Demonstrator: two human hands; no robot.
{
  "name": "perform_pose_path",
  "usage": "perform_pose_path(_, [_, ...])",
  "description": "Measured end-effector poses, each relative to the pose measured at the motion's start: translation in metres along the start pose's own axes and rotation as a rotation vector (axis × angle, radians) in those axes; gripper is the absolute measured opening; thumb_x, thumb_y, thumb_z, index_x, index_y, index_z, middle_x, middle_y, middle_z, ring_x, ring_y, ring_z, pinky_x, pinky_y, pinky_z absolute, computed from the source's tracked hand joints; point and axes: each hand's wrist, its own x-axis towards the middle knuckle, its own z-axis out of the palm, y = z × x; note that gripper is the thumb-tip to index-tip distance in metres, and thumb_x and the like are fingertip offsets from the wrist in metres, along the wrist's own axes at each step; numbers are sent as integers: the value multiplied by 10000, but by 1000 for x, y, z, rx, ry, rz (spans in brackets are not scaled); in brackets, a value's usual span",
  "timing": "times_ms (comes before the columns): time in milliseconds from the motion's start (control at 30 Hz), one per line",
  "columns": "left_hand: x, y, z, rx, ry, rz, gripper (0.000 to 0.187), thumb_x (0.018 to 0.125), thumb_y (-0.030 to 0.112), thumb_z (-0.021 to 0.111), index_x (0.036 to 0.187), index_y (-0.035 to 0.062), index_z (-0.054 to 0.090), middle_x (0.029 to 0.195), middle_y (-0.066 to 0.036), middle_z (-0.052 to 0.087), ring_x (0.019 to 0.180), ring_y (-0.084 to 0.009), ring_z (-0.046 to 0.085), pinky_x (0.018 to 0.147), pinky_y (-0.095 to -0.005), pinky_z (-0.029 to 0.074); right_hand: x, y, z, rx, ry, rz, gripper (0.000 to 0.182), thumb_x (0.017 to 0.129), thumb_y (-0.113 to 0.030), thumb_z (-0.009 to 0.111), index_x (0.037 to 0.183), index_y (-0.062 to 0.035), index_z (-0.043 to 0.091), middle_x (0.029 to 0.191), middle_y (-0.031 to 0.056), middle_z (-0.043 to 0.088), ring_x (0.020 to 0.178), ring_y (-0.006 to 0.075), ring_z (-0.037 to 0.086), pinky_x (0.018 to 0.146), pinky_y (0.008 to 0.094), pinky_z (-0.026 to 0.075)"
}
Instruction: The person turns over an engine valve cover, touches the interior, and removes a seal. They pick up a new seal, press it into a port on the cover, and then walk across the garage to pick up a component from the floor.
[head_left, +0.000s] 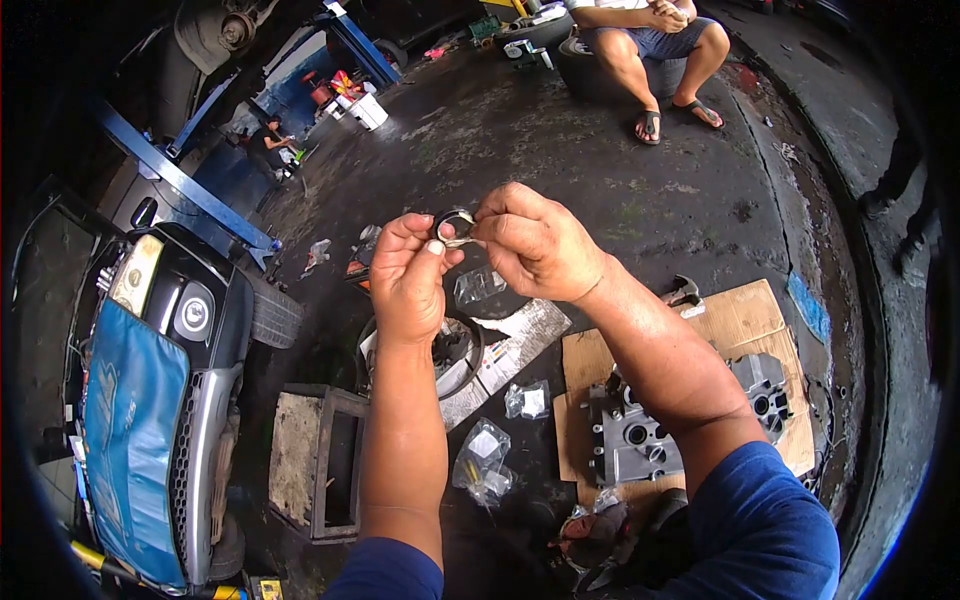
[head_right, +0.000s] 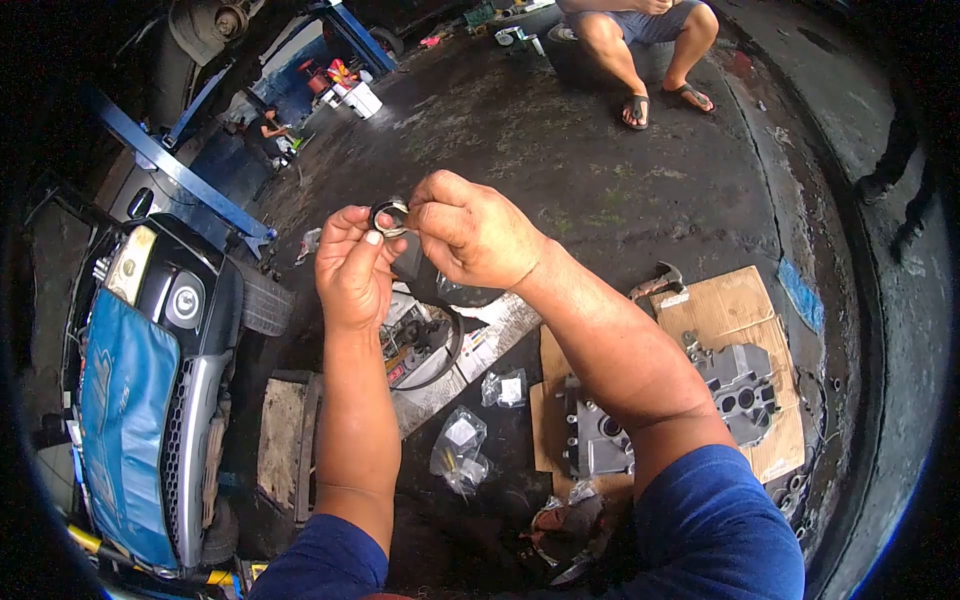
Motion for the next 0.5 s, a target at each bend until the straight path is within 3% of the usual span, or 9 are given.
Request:
perform_pose_path(200, [0, 9, 8, -63, 57, -76, 212, 901, -20, 549, 1103, 44, 548, 972, -84, 634, 803, -128, 627, 687, -260, 557, -1, 1, 1, 48, 14, 22, 135, 736, 82, 598, 844, 1, 606, 917, 136, 591, 815, 282, 641, 694, 343, 532])
perform_pose_path(500, [0, 16, 13, -87, 203, -199, 200, 898, 36, 549, 1095, 48, 580, 917, -92, 647, 755, -163, 618, 639, -289, 514, 0, -1, 2, 87, 6, 60, 102, 740, 71, 604, 814, 2, 589, 918, 141, 598, 818, 291, 643, 695, 347, 533])
